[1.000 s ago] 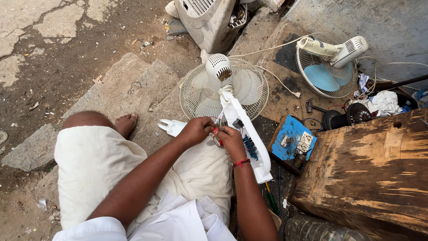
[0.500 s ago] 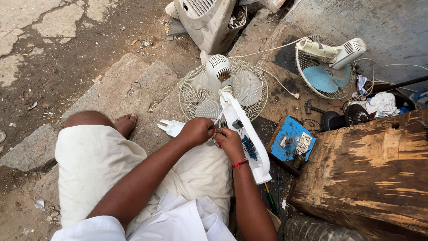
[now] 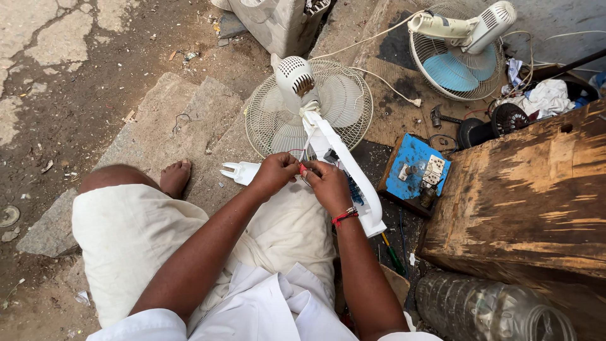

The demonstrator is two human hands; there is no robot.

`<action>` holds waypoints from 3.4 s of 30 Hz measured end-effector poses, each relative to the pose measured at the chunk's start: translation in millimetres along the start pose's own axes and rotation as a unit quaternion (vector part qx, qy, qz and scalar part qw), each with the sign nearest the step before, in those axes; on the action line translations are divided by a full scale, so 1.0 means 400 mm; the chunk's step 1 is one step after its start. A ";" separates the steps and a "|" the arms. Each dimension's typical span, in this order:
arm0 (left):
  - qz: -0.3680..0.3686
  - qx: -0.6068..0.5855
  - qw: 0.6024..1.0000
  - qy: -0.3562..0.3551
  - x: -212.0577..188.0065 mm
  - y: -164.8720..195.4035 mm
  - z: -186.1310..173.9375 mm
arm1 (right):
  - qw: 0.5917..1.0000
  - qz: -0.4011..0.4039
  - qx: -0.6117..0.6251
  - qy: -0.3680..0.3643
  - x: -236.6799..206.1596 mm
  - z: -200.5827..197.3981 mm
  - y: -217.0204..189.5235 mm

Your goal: The person sits on the ground repairing a table fan, wrapping red electrical tape around the fan's neck joint and pressing the tape in place by hand. They use scissors to cut the tape, hold the fan steady with one hand, and set the taped fan down on the ground at the end.

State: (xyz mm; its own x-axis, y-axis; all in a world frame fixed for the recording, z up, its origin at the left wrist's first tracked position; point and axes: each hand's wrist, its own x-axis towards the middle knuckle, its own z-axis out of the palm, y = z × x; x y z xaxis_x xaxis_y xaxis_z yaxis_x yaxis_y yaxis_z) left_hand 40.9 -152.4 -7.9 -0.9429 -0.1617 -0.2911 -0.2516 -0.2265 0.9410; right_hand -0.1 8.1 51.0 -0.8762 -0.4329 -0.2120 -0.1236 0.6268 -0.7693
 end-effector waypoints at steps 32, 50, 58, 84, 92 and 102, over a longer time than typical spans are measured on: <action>-0.049 0.000 0.999 -0.007 -0.048 -0.117 0.098 | 0.925 0.225 0.066 0.299 -0.640 -0.218 0.671; 0.011 -0.018 1.000 -0.021 -0.078 -0.111 0.071 | 0.937 0.243 -0.236 0.085 -0.852 -0.005 0.720; -0.034 0.006 0.999 -0.017 -0.065 -0.093 0.057 | 0.910 0.242 -0.316 0.118 -0.899 0.112 0.651; -0.092 -0.033 0.994 -0.042 -0.011 -0.079 0.000 | 0.947 0.224 0.226 -0.037 -0.741 0.070 0.494; -0.100 -0.054 0.993 -0.036 -0.008 -0.078 -0.022 | 0.915 0.250 0.317 -0.026 -0.661 -0.060 0.394; -0.106 -0.066 0.991 -0.047 -0.007 -0.022 0.014 | 0.866 0.101 0.480 -0.101 -0.408 0.049 0.130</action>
State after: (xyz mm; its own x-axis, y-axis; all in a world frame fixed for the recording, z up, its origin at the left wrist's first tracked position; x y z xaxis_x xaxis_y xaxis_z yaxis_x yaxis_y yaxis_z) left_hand 44.5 -144.6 -14.4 -0.8894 -0.0074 -0.4570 -0.4221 -0.3703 0.8275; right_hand 145.5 98.7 33.9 -0.7234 -0.5425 -0.4271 0.5513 -0.0814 -0.8303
